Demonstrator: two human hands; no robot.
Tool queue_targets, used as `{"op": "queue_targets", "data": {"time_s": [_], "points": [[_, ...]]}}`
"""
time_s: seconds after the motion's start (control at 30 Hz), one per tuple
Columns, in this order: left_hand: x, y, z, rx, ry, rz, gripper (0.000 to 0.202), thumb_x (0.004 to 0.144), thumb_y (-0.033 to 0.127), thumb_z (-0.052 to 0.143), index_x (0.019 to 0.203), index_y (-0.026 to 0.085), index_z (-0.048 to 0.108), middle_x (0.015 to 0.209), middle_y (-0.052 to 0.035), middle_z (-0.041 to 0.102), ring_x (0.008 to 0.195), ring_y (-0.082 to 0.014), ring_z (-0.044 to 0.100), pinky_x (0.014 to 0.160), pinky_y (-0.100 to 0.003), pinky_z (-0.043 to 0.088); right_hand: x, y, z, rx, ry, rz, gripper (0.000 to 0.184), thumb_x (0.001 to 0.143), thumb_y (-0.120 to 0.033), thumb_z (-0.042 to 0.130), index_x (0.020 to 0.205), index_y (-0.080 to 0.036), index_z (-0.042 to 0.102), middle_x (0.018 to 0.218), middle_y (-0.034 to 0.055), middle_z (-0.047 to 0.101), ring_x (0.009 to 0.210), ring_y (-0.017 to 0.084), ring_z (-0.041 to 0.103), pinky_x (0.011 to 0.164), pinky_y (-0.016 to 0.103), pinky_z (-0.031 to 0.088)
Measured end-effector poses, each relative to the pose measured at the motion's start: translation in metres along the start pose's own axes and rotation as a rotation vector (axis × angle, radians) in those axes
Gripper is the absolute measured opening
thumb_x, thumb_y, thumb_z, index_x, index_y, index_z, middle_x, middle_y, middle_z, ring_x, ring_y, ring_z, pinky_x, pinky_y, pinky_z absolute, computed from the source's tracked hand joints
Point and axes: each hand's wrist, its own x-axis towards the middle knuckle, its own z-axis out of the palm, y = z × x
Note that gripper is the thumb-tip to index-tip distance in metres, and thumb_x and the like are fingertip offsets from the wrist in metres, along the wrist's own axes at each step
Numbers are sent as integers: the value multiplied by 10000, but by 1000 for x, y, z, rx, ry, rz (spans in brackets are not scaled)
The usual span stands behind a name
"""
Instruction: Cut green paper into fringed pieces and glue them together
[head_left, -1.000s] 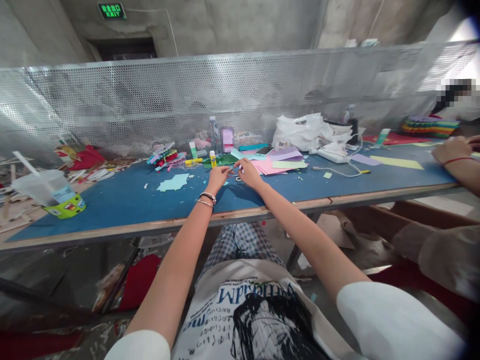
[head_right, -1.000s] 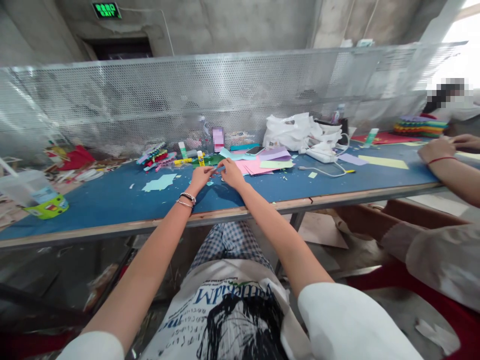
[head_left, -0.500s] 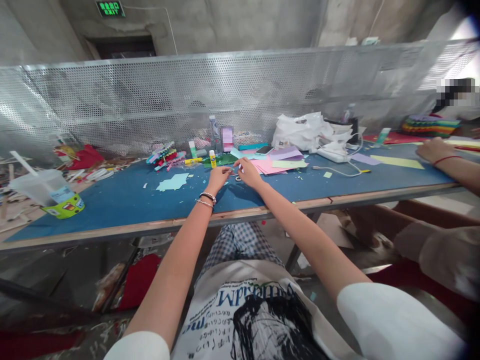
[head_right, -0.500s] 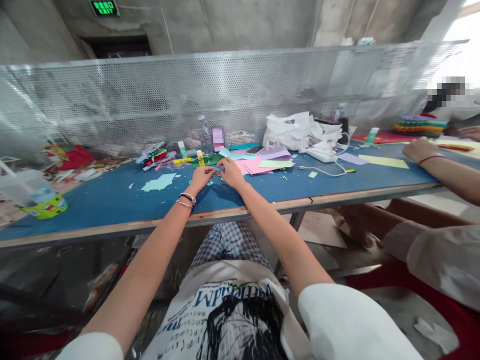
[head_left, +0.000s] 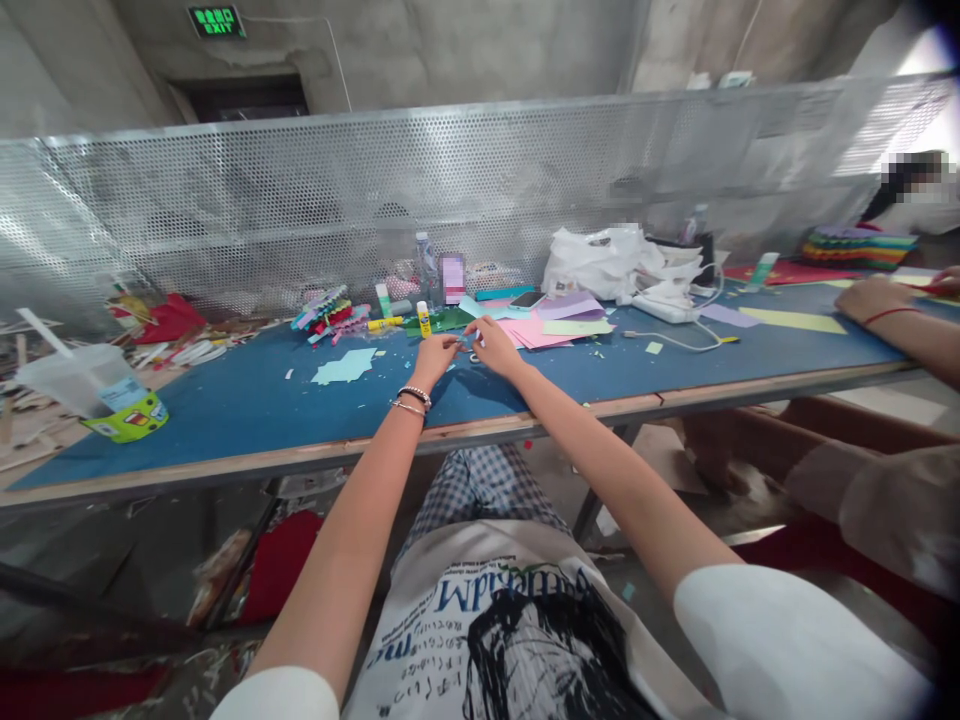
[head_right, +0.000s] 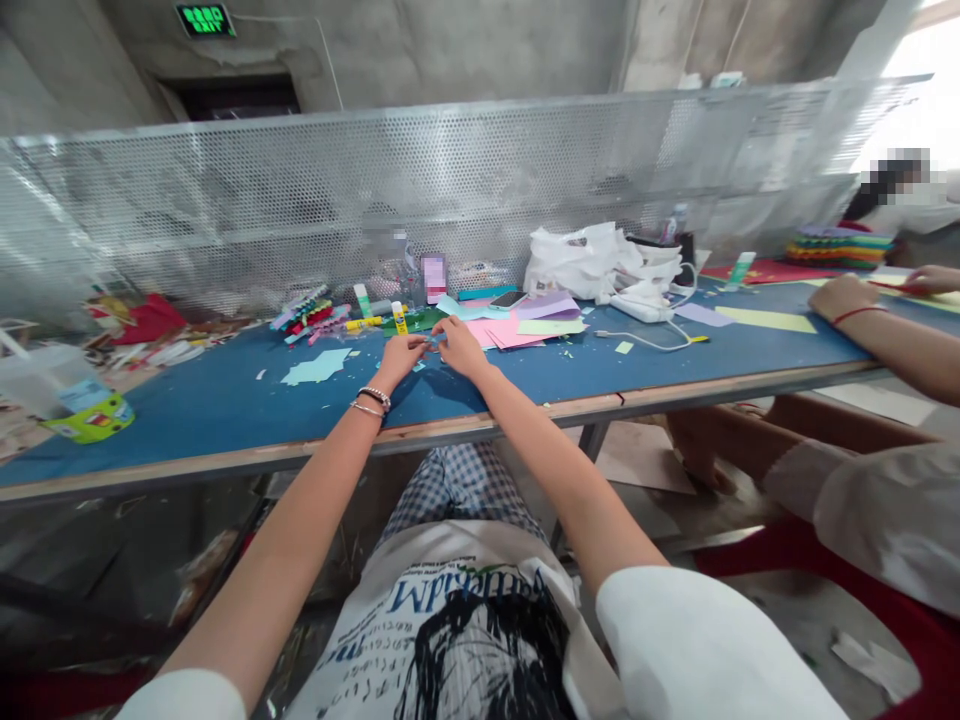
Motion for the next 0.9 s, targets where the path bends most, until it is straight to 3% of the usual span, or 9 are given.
{"op": "queue_targets", "data": {"time_s": [0.2,0.5,0.67,0.9], "points": [[0,2,0,12,3,-38,237,794,209,550,964,129,695,878,-83,717,732,-151,657,690,-251,510,0,1,0,3,-15,-21,262,690,-47,429,888,-172,547,950,64,511,794,163,508,763,306,435],[-2,7,-4,-198,29,-133,308,783,228,543,1044,115,660,938,-105,703,747,-153,648,556,-205,457,-1,0,0,18,-23,-44,330,683,-32,416,943,-173,563,958,66,530,854,175,521,785,310,443],[-6,12,-5,-343,-23,-161,336,771,313,571,1038,132,664,1009,-102,688,794,-145,629,578,-198,444,0,2,1,12,-16,-40,361,691,-35,421,995,-169,561,981,74,535,857,178,524,798,320,446],[-6,10,-5,-377,-30,-194,355,697,357,654,964,127,687,965,-104,693,783,-151,628,606,-217,441,-1,0,0,22,1,-33,325,701,-31,425,948,-167,587,967,69,533,810,164,526,792,313,449]]}}
